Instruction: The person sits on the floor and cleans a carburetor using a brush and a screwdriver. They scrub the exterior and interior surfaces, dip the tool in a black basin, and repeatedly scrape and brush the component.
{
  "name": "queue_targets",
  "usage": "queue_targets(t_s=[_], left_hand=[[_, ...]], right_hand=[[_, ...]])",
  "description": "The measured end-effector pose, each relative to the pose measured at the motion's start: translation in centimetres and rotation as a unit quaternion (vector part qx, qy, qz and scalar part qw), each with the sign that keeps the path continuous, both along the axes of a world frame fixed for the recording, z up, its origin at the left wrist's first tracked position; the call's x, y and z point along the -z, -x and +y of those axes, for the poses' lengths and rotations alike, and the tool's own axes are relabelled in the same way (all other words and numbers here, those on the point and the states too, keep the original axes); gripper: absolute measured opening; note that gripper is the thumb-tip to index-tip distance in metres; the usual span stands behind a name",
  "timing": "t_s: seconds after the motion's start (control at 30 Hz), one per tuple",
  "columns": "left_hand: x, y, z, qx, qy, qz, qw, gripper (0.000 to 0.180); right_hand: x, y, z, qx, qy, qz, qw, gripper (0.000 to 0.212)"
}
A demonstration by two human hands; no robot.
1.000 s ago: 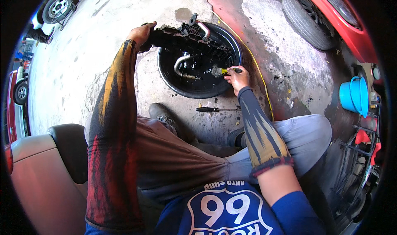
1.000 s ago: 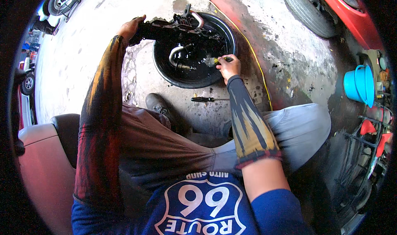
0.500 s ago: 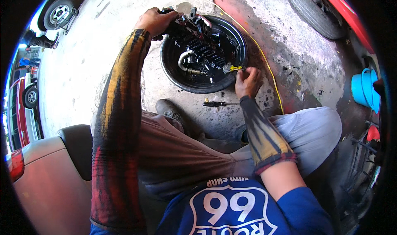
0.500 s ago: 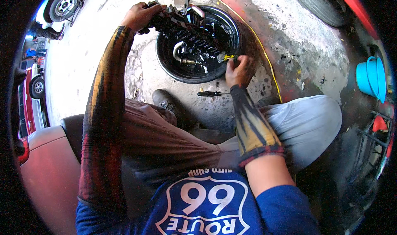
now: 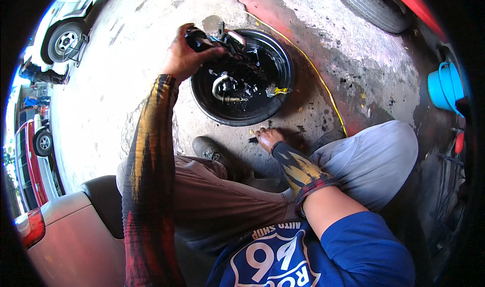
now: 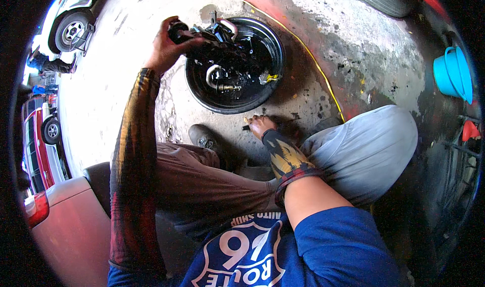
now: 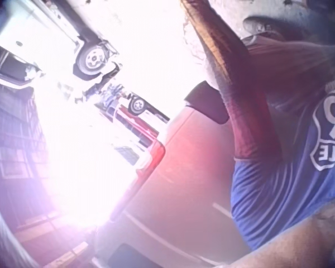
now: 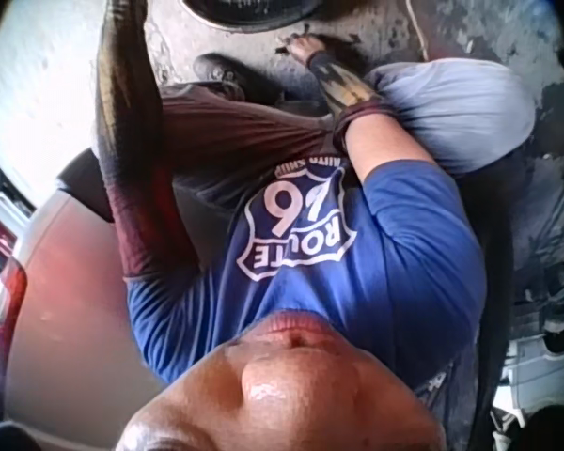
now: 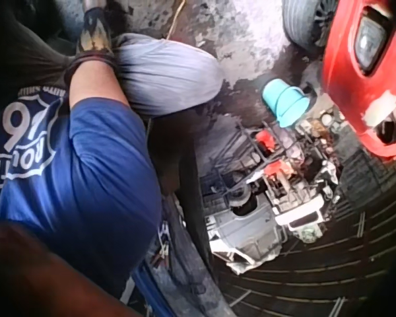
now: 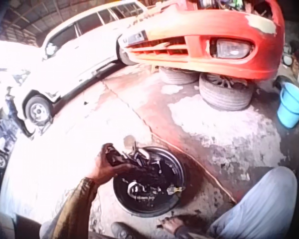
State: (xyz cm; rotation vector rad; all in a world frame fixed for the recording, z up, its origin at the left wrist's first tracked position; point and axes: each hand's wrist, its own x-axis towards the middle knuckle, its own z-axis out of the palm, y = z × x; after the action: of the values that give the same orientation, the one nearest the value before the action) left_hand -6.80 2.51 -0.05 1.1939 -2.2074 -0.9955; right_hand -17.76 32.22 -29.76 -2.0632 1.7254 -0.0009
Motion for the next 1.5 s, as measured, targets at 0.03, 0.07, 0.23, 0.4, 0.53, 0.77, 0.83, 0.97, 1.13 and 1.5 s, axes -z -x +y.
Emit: queue_targets(t_s=[0.03,0.07,0.23,0.4,0.53,0.77,0.83,0.97,1.13,1.5], left_hand=[[0.2,0.4,0.1,0.012,0.055,-0.023,0.998,0.107],[0.4,0.7,0.2,0.014,0.104,-0.048,0.993,0.104],[2.0,2.0,2.3,-0.108,0.126,-0.033,0.986,0.082],[3.6,-3.5,3.9,-0.211,-0.068,0.108,0.969,0.086],[4.7,-9.2,5.1,-0.247,-0.128,0.125,0.952,0.084],[7.7,-12.8,5.2,-0.224,-0.166,0.170,0.945,0.085],[8.4,-12.9,4.1,-0.230,-0.147,0.141,0.952,0.089],[8.9,-12.8,2.0,-0.233,-0.133,0.131,0.954,0.079],[8.2,-13.3,1.2,-0.230,-0.164,0.123,0.951,0.072],[8.5,-13.2,0.9,-0.282,-0.116,0.075,0.949,0.074]], right_hand=[[-0.1,-0.1,-0.1,0.029,-0.019,-0.031,0.999,0.021],[-0.4,-0.1,-0.1,0.017,-0.019,-0.018,1.000,0.020],[-5.0,0.9,-1.4,-0.050,-0.042,-0.053,0.996,0.022],[-13.6,3.5,-5.0,0.009,-0.119,-0.167,0.979,0.041],[-21.8,7.0,-6.7,-0.057,0.025,-0.197,0.978,0.040],[-28.6,13.2,-8.6,0.136,0.020,-0.496,0.858,0.022],[-28.1,13.1,-8.7,0.151,0.076,-0.513,0.842,0.022],[-26.2,11.8,-8.6,0.140,0.209,-0.489,0.835,0.020],[-24.0,10.4,-9.0,0.119,0.202,-0.530,0.815,0.023],[-23.2,9.6,-10.2,0.083,0.105,-0.484,0.865,0.026]])
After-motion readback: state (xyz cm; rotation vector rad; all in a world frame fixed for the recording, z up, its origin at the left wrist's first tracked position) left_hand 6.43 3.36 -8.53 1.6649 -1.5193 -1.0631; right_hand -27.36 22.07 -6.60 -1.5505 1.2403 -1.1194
